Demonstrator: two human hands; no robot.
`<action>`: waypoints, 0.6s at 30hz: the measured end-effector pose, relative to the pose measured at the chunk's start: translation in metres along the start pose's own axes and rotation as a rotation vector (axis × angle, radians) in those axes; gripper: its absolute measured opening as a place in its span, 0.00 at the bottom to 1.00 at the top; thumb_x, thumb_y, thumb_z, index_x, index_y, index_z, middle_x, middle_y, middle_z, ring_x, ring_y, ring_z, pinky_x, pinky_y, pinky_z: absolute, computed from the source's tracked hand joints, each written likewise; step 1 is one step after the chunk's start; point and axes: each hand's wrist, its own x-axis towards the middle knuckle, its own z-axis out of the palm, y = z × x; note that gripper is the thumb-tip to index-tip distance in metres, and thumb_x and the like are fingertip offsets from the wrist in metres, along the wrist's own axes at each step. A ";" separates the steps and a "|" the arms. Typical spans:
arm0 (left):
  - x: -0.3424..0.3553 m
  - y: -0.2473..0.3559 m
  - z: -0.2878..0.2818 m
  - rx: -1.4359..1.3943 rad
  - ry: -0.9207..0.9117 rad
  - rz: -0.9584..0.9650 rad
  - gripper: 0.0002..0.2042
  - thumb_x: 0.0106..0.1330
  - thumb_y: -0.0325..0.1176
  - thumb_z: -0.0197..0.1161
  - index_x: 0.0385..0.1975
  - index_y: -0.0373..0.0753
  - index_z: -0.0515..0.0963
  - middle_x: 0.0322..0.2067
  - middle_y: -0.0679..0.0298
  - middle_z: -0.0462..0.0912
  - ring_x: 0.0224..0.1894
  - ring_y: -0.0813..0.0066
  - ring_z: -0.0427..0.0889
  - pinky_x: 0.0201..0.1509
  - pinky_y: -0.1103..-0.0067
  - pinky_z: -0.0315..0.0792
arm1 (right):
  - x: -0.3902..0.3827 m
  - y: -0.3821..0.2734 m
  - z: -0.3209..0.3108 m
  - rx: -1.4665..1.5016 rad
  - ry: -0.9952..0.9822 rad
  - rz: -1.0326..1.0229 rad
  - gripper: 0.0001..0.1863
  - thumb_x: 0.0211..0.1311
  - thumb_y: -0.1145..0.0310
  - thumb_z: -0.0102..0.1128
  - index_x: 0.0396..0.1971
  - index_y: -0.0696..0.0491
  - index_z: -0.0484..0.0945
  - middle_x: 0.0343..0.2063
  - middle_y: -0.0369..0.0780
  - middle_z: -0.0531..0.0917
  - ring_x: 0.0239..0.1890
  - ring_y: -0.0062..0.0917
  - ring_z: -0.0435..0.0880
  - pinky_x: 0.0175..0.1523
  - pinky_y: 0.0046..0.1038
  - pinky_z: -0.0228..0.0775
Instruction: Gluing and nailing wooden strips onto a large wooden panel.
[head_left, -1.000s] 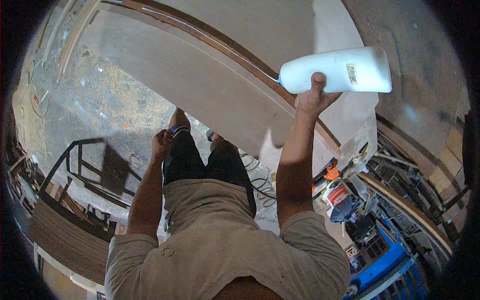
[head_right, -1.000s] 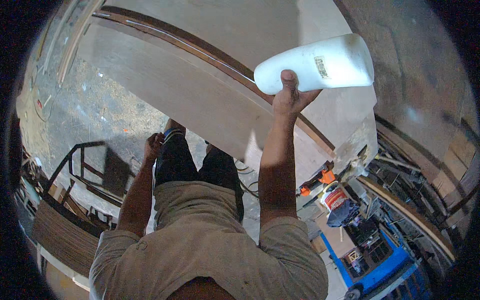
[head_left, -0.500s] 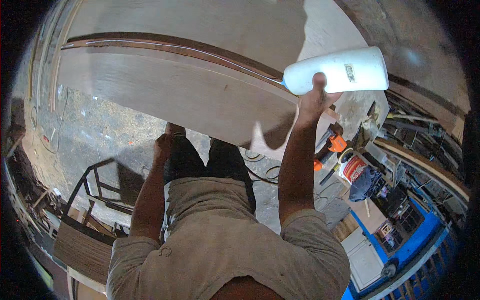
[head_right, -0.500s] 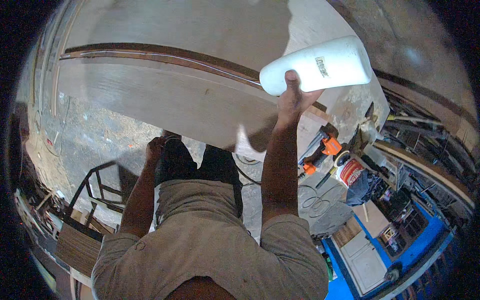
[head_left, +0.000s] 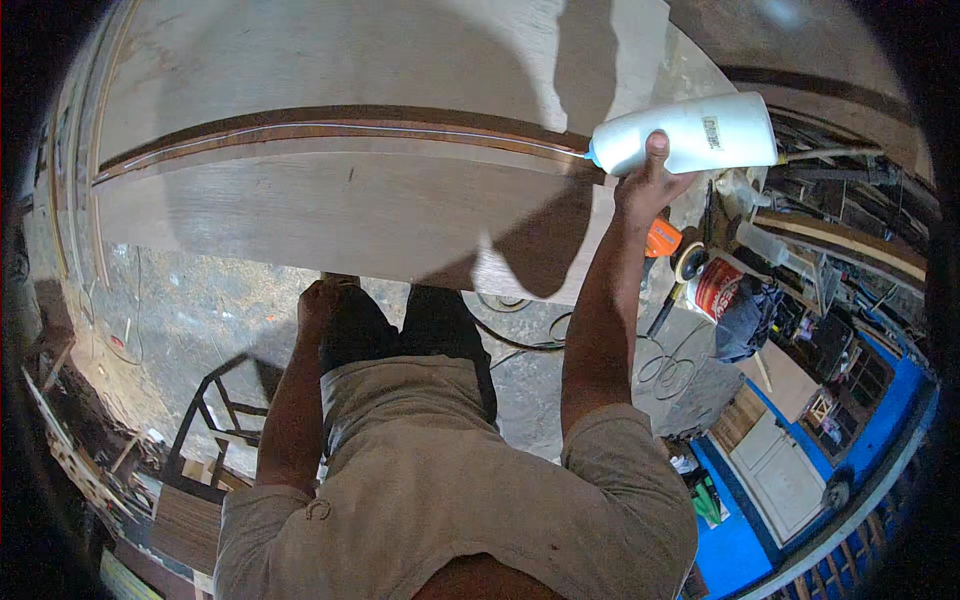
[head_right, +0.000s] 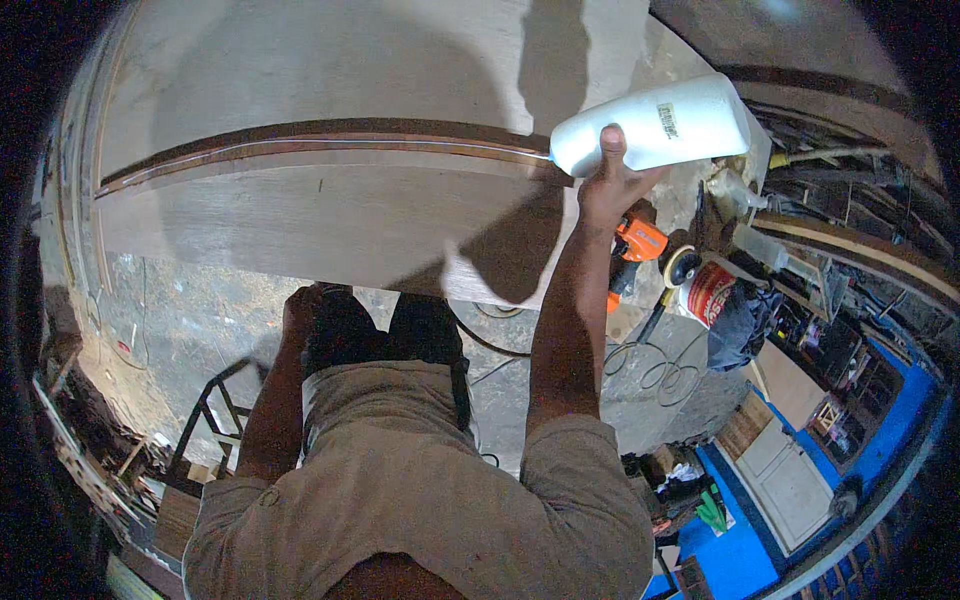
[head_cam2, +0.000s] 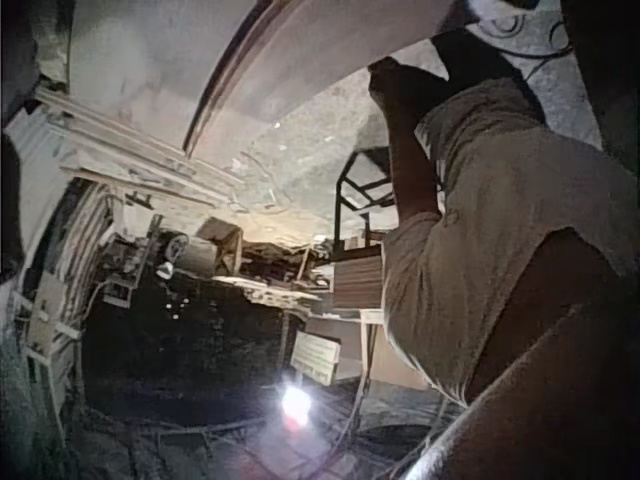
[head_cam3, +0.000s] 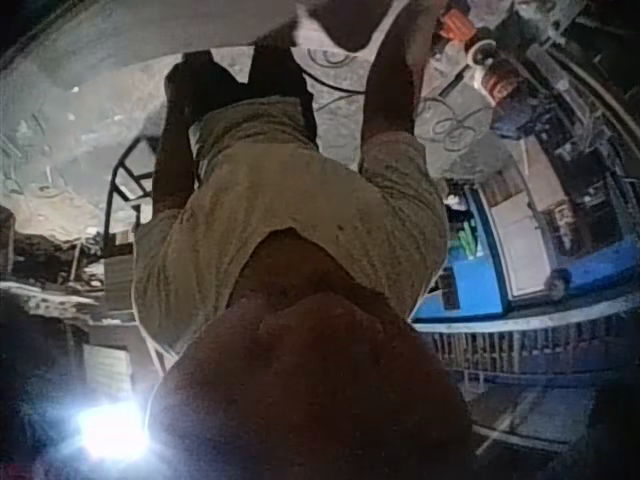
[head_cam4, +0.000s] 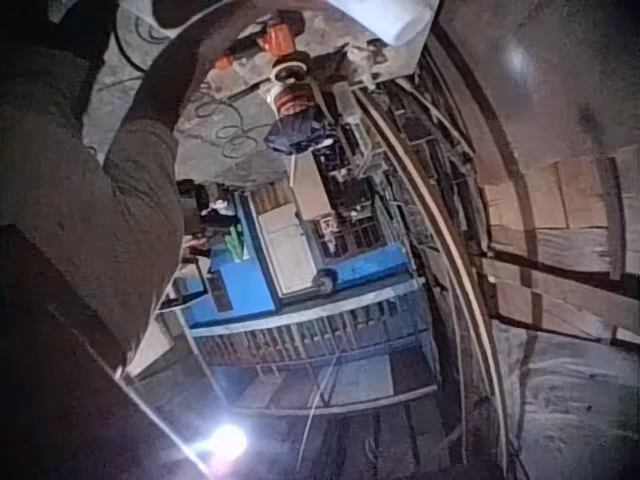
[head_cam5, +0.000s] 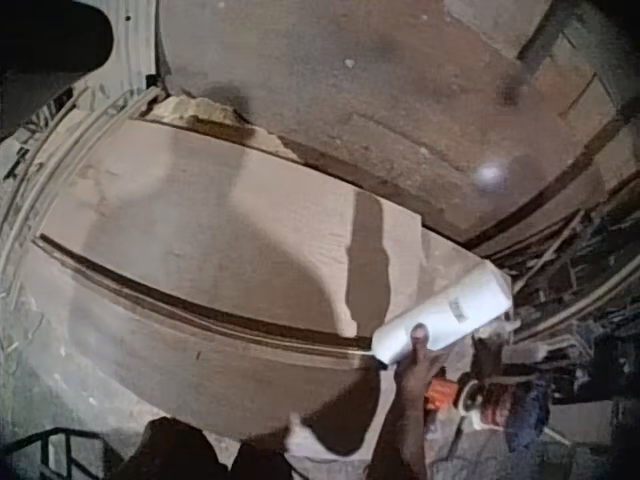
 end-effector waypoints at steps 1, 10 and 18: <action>0.002 0.000 0.001 -0.100 -0.025 -0.068 0.14 0.66 0.41 0.48 0.35 0.38 0.78 0.30 0.54 0.81 0.31 0.61 0.78 0.36 0.71 0.71 | 0.002 0.001 -0.008 -0.006 0.013 -0.001 0.40 0.48 0.58 0.69 0.53 0.61 0.56 0.41 0.43 0.69 0.41 0.30 0.72 0.44 0.32 0.69; 0.005 0.006 -0.006 0.078 -0.094 0.287 0.11 0.62 0.36 0.55 0.36 0.34 0.76 0.31 0.62 0.79 0.31 0.73 0.77 0.34 0.77 0.72 | 0.021 0.017 -0.063 -0.066 0.126 -0.052 0.41 0.49 0.61 0.69 0.55 0.63 0.54 0.45 0.47 0.69 0.45 0.31 0.71 0.51 0.34 0.64; 0.006 0.014 -0.003 0.111 -0.042 0.350 0.15 0.65 0.41 0.49 0.36 0.35 0.76 0.27 0.53 0.79 0.30 0.64 0.79 0.34 0.70 0.71 | 0.025 0.015 -0.077 -0.146 0.122 -0.069 0.40 0.49 0.65 0.69 0.57 0.62 0.54 0.49 0.48 0.67 0.49 0.32 0.68 0.55 0.34 0.60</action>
